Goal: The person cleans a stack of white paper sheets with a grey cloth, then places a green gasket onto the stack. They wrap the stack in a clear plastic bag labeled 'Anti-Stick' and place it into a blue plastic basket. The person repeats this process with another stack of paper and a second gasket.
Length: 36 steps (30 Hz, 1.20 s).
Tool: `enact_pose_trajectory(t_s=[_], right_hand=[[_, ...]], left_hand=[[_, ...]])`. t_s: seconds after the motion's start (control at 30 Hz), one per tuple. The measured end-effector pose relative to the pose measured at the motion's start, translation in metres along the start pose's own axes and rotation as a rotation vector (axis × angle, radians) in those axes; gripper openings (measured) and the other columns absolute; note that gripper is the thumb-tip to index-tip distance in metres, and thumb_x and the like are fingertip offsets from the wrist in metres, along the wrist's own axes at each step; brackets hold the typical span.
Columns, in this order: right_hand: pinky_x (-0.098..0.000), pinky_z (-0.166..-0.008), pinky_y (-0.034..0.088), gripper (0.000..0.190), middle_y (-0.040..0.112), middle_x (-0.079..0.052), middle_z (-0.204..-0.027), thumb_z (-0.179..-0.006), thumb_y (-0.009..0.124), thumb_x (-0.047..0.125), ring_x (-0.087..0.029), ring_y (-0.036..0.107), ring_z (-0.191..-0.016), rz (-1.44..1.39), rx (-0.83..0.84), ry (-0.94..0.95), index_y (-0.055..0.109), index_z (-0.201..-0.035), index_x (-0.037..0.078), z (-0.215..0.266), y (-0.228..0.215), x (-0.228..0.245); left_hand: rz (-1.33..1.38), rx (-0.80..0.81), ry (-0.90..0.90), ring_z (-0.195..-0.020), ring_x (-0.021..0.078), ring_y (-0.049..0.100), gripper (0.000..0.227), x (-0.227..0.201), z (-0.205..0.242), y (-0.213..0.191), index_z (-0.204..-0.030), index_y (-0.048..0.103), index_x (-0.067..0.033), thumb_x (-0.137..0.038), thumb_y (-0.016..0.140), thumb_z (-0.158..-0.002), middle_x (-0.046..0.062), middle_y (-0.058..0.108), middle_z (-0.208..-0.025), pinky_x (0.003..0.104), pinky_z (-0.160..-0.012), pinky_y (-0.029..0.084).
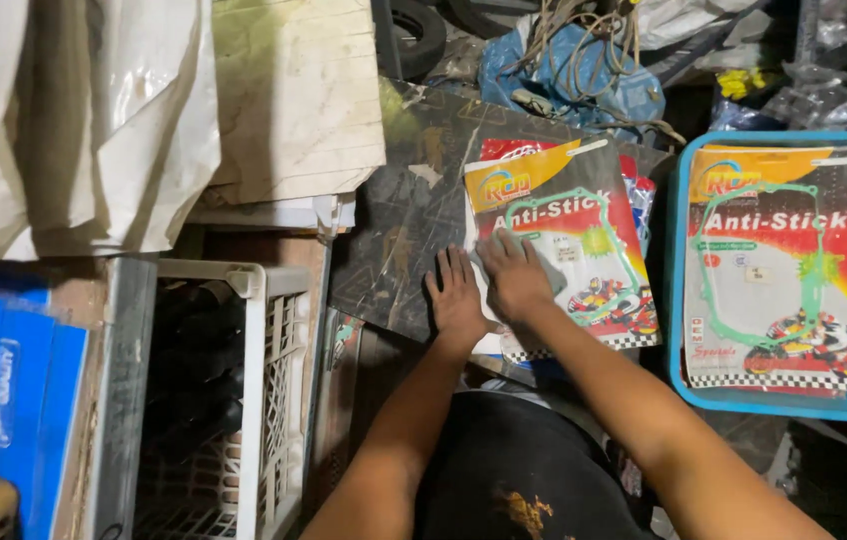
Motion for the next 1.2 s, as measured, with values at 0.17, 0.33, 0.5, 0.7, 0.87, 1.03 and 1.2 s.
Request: enact_pose_trajectory(t_s=[0.17, 0.33, 0.5, 0.7, 0.87, 1.03, 1.2], right_hand=[[-0.0571, -0.126, 0.018, 0.078, 0.030, 0.006, -0.168, -0.088, 0.058, 0.037, -0.026, 0.014, -0.159, 0.056, 0.111, -0.095, 0.031, -0.160, 0.027, 0.072, 0.022, 0.010], [-0.0585, -0.127, 0.017, 0.074, 0.041, 0.007, -0.162, -0.087, 0.059, 0.042, -0.023, 0.017, -0.159, 0.116, 0.044, -0.091, 0.040, -0.157, 0.029, -0.005, 0.007, -0.009], [-0.0561, -0.128, 0.010, 0.067, 0.034, 0.012, -0.166, -0.095, 0.044, 0.033, -0.021, 0.015, -0.159, -0.018, -0.002, 0.028, 0.032, -0.160, 0.034, -0.019, 0.005, -0.012], [-0.0489, -0.128, 0.018, 0.059, 0.039, -0.003, -0.165, -0.102, 0.043, 0.040, -0.027, 0.026, -0.156, -0.231, -0.141, 0.268, 0.039, -0.159, 0.023, 0.094, 0.013, -0.069], [-0.0582, -0.125, 0.017, 0.062, 0.031, -0.020, -0.167, -0.107, 0.039, 0.033, -0.039, 0.017, -0.157, -0.292, -0.367, 0.631, 0.030, -0.163, 0.008, 0.096, 0.003, -0.113], [-0.0505, -0.127, 0.026, 0.056, 0.049, -0.004, -0.157, -0.098, 0.048, 0.040, -0.027, 0.037, -0.151, -0.219, -0.288, 0.235, 0.049, -0.152, 0.028, 0.032, 0.004, -0.068], [-0.0551, -0.122, 0.025, 0.058, 0.046, -0.020, -0.158, -0.101, 0.052, 0.028, -0.036, 0.033, -0.151, -0.309, -0.574, 0.576, 0.046, -0.156, 0.008, 0.041, -0.018, -0.153]], left_hand=[[-0.032, 0.014, 0.009, -0.156, 0.0415, 0.002, 0.149, -0.002, -0.006, -0.006, -0.160, 0.007, 0.0037, -0.051, 0.095, -0.054, 0.024, 0.009, -0.168, 0.062, -0.121, 0.009], [0.010, 0.026, 0.001, -0.157, 0.0404, 0.000, 0.154, -0.002, -0.010, 0.001, -0.161, 0.005, 0.0021, -0.057, 0.094, -0.049, 0.023, 0.005, -0.169, 0.062, -0.122, 0.009], [0.010, 0.078, 0.010, -0.157, 0.0391, -0.001, 0.153, -0.005, -0.006, -0.003, -0.162, 0.006, -0.0005, -0.059, 0.094, -0.051, 0.020, 0.004, -0.171, 0.060, -0.123, 0.009], [-0.095, 0.142, 0.144, -0.157, 0.0386, -0.004, 0.153, -0.020, -0.026, 0.006, -0.164, 0.004, -0.0094, -0.057, 0.095, -0.051, 0.015, 0.000, -0.173, 0.062, -0.122, 0.003], [-0.173, 0.205, 0.135, -0.157, 0.0408, -0.007, 0.152, -0.024, -0.031, 0.004, -0.164, 0.004, -0.0085, -0.059, 0.095, -0.052, 0.016, -0.001, -0.172, 0.064, -0.123, 0.000], [-0.224, 0.213, 0.158, -0.157, 0.0407, -0.005, 0.150, -0.030, -0.029, 0.000, -0.163, 0.008, -0.0057, -0.063, 0.092, -0.053, 0.018, 0.003, -0.172, 0.063, -0.123, 0.001], [-0.239, 0.249, 0.172, -0.157, 0.0410, -0.008, 0.149, -0.032, -0.031, -0.014, -0.163, 0.008, -0.0026, -0.064, 0.091, -0.056, 0.021, 0.001, -0.171, 0.063, -0.123, 0.000]])
Point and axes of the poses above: each hand's wrist, its own z-axis away from the middle knuckle, its own y-axis out of the palm, x = y × z, the point moved 8 cm from there along -z, towards the middle knuckle
